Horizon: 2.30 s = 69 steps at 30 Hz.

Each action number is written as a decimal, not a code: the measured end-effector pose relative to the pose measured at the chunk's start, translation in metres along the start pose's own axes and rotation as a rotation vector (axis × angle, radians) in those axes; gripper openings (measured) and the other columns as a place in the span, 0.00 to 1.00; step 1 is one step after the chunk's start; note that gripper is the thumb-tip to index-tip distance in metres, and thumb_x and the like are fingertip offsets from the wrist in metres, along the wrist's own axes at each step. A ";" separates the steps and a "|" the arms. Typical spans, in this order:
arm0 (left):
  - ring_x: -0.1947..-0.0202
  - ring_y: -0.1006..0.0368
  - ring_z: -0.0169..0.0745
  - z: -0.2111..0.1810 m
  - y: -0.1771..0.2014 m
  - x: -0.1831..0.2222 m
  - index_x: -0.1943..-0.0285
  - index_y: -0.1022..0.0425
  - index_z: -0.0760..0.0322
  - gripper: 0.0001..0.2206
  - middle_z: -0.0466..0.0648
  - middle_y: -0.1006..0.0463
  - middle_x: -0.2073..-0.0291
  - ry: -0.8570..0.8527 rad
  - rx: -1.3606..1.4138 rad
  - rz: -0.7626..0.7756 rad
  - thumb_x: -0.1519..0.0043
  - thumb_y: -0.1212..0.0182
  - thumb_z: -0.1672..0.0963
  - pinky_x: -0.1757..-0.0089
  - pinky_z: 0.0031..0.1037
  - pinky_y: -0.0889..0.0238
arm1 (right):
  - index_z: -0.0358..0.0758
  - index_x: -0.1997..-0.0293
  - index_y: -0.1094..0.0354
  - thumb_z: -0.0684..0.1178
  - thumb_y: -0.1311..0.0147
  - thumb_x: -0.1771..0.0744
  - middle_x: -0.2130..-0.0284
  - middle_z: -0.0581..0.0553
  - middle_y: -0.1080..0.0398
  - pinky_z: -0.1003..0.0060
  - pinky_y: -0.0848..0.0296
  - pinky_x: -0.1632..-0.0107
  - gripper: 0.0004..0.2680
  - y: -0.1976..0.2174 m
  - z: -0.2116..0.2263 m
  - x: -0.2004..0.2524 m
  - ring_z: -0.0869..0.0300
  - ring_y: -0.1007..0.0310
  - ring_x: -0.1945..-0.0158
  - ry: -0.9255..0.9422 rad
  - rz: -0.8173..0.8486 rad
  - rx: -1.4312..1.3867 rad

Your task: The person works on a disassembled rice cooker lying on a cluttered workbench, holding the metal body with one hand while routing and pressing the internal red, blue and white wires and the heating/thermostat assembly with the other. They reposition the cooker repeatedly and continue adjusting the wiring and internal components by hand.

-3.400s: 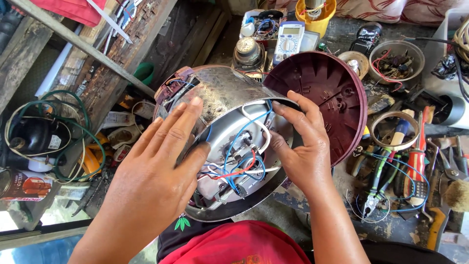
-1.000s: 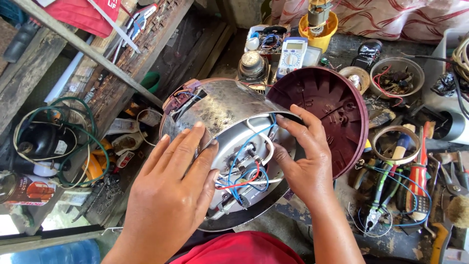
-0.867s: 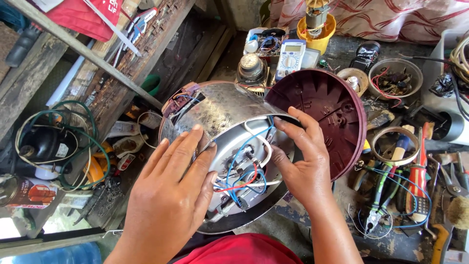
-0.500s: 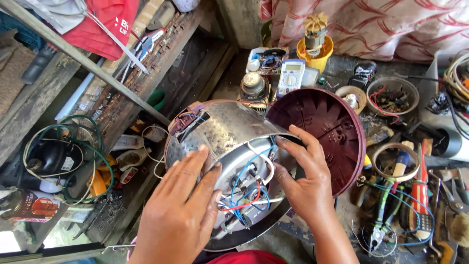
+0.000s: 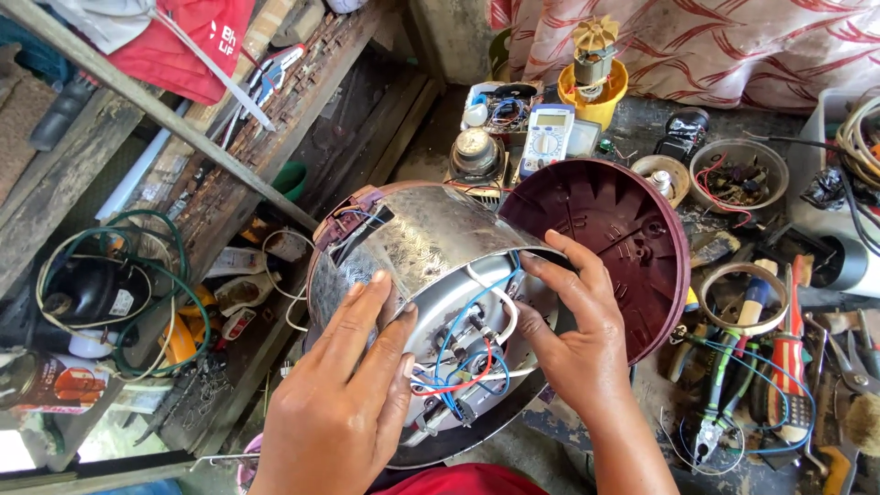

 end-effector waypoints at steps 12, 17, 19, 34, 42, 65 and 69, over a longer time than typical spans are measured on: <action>0.30 0.37 0.73 -0.006 0.004 -0.002 0.41 0.25 0.71 0.15 0.71 0.36 0.32 0.024 0.213 0.023 0.35 0.49 0.59 0.35 0.49 0.40 | 0.44 0.42 0.29 0.49 0.38 0.34 0.34 0.39 0.37 0.48 0.35 0.34 0.15 0.001 -0.002 -0.001 0.46 0.38 0.29 0.009 0.000 0.013; 0.32 0.35 0.63 -0.035 0.011 0.015 0.37 0.27 0.62 0.18 0.63 0.32 0.34 0.056 0.198 -0.124 0.38 0.47 0.59 0.35 0.53 0.37 | 0.43 0.41 0.29 0.49 0.38 0.34 0.34 0.38 0.38 0.49 0.34 0.35 0.15 0.001 -0.001 -0.002 0.46 0.37 0.29 0.023 -0.004 0.015; 0.41 0.19 0.56 -0.047 0.020 0.019 0.42 0.24 0.61 0.14 0.60 0.21 0.43 0.061 0.256 -0.222 0.33 0.53 0.58 0.40 0.44 0.25 | 0.43 0.41 0.29 0.48 0.39 0.34 0.34 0.38 0.38 0.48 0.34 0.35 0.15 0.000 0.000 -0.001 0.45 0.37 0.29 0.032 -0.001 0.022; 0.19 0.67 0.41 0.009 -0.077 0.120 0.17 0.67 0.45 0.64 0.37 0.63 0.17 0.993 0.601 0.590 0.58 0.21 0.40 0.31 0.49 0.69 | 0.46 0.39 0.31 0.50 0.39 0.33 0.33 0.40 0.40 0.43 0.35 0.36 0.15 -0.001 -0.002 0.002 0.43 0.40 0.28 0.007 0.019 0.007; 0.20 0.65 0.54 -0.014 -0.045 0.062 0.16 0.67 0.49 0.50 0.51 0.58 0.18 0.898 0.674 0.369 0.46 0.46 0.39 0.35 0.53 0.59 | 0.45 0.41 0.29 0.48 0.38 0.34 0.34 0.40 0.38 0.47 0.35 0.36 0.15 0.001 0.000 0.005 0.45 0.38 0.30 0.019 -0.004 0.014; 0.26 0.45 0.57 -0.004 -0.043 -0.005 0.22 0.53 0.69 0.36 0.59 0.38 0.26 0.601 0.607 0.208 0.33 0.61 0.43 0.36 0.41 0.54 | 0.44 0.41 0.29 0.48 0.39 0.33 0.35 0.39 0.38 0.44 0.37 0.36 0.14 0.004 -0.001 0.002 0.44 0.38 0.31 -0.001 0.007 0.034; 0.29 0.39 0.55 0.002 -0.048 -0.003 0.22 0.49 0.64 0.34 0.55 0.31 0.30 0.667 0.600 0.263 0.34 0.61 0.42 0.39 0.39 0.47 | 0.43 0.42 0.29 0.46 0.39 0.34 0.36 0.38 0.37 0.47 0.38 0.34 0.14 0.005 0.001 0.001 0.45 0.37 0.32 0.039 -0.006 0.044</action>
Point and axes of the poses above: each hand's wrist, its own x-axis away from the middle knuckle, its own y-axis out of the back of the hand, z = x × y, the point moved 8 cm from there along -x, towards the middle knuckle
